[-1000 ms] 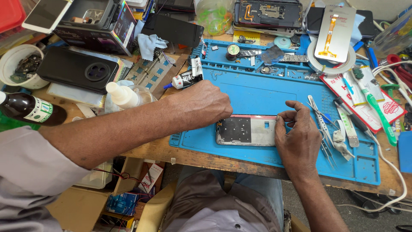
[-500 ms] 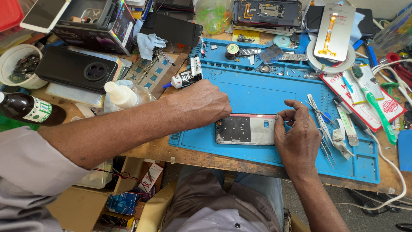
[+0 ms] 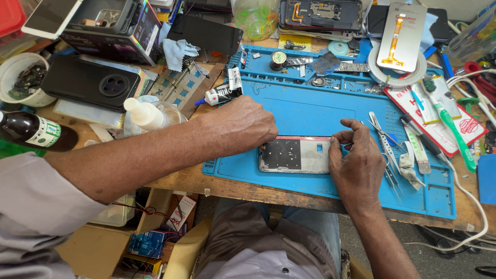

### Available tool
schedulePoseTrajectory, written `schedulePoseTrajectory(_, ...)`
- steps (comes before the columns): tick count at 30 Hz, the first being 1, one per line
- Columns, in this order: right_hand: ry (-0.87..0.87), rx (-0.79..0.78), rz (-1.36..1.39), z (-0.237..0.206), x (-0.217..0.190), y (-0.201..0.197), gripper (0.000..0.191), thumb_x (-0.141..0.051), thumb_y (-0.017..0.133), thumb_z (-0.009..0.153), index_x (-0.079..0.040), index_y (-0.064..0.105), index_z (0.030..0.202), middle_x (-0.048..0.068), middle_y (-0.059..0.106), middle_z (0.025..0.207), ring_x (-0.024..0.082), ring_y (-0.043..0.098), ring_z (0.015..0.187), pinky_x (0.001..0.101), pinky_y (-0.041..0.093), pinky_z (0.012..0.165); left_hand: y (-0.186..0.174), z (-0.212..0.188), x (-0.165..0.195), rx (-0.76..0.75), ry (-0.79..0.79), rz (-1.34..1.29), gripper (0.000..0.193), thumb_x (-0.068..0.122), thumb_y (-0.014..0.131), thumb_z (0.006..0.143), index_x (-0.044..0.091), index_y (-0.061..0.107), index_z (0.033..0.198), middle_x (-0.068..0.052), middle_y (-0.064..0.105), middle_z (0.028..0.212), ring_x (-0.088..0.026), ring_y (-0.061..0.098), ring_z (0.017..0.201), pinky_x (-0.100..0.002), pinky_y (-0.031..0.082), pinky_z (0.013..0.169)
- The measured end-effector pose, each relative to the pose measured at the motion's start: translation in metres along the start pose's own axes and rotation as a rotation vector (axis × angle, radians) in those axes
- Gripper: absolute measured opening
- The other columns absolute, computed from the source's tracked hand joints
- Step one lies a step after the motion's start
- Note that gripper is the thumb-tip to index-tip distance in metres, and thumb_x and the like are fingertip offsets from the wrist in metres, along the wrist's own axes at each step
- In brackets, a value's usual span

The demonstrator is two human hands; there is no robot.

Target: The person cleans a smartphone screen with a cloth, then applies adhesive tape to a small component and places it onto the phone. They then apply a red adhesive strip around the perimeter of the phone screen.

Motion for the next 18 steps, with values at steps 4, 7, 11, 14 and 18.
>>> schedulePoseTrajectory(4, -0.001, 0.008, 0.01, -0.0003, -0.0001, -0.0012, 0.038, 0.001, 0.073, 0.091, -0.001, 0.058, 0.126, 0.009, 0.073, 0.095, 0.022, 0.072, 0.086, 0.0366, 0.057, 0.072, 0.0046, 0.0025, 0.0014, -0.013, -0.003, 0.004, 0.013, 0.01, 0.07, 0.087, 0.007, 0.073, 0.074, -0.013, 0.072, 0.069, -0.024, 0.075, 0.066, -0.039, 0.059, 0.05)
schedulePoseTrajectory(7, 0.004, 0.015, 0.008, 0.0, -0.0006, -0.0015, 0.036, 0.001, 0.073, 0.091, -0.001, 0.058, 0.125, 0.01, 0.073, 0.095, 0.022, 0.072, 0.085, 0.0375, 0.056, 0.071, 0.0007, 0.0013, 0.0002, 0.035, -0.011, -0.064, 0.012, 0.01, 0.07, 0.085, 0.007, 0.074, 0.074, -0.013, 0.072, 0.068, -0.024, 0.074, 0.062, -0.039, 0.058, 0.049)
schedulePoseTrajectory(11, 0.012, 0.013, 0.011, 0.0002, -0.0008, -0.0019, 0.037, 0.001, 0.072, 0.091, 0.0, 0.058, 0.125, 0.01, 0.073, 0.094, 0.022, 0.072, 0.084, 0.0377, 0.056, 0.069, -0.0009, -0.0017, 0.0008, 0.034, 0.005, 0.02, 0.012, 0.011, 0.072, 0.083, 0.006, 0.073, 0.072, -0.013, 0.072, 0.068, -0.026, 0.073, 0.064, -0.041, 0.058, 0.052)
schedulePoseTrajectory(14, -0.007, 0.02, -0.004, -0.0003, -0.0027, -0.0029, 0.037, 0.001, 0.072, 0.091, 0.0, 0.058, 0.125, 0.01, 0.073, 0.094, 0.022, 0.072, 0.085, 0.0381, 0.056, 0.07, -0.0017, -0.0035, 0.0008, 0.032, -0.004, 0.018, 0.013, 0.01, 0.071, 0.084, 0.006, 0.073, 0.072, -0.013, 0.072, 0.069, -0.025, 0.074, 0.065, -0.04, 0.058, 0.053)
schedulePoseTrajectory(18, -0.002, 0.017, 0.004, -0.0016, -0.0027, -0.0027, 0.036, 0.001, 0.072, 0.092, 0.0, 0.057, 0.124, 0.01, 0.073, 0.093, 0.022, 0.073, 0.085, 0.0373, 0.057, 0.071, -0.0011, -0.0045, 0.0016, 0.026, -0.007, 0.025, 0.013, 0.009, 0.07, 0.085, 0.005, 0.073, 0.073, -0.013, 0.073, 0.07, -0.024, 0.074, 0.065, -0.039, 0.059, 0.052)
Point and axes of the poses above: each hand's wrist, its own z-axis towards the middle knuckle, its own y-axis out of the palm, x = y × z, the point moved 9 cm from there along z, towards the middle knuckle
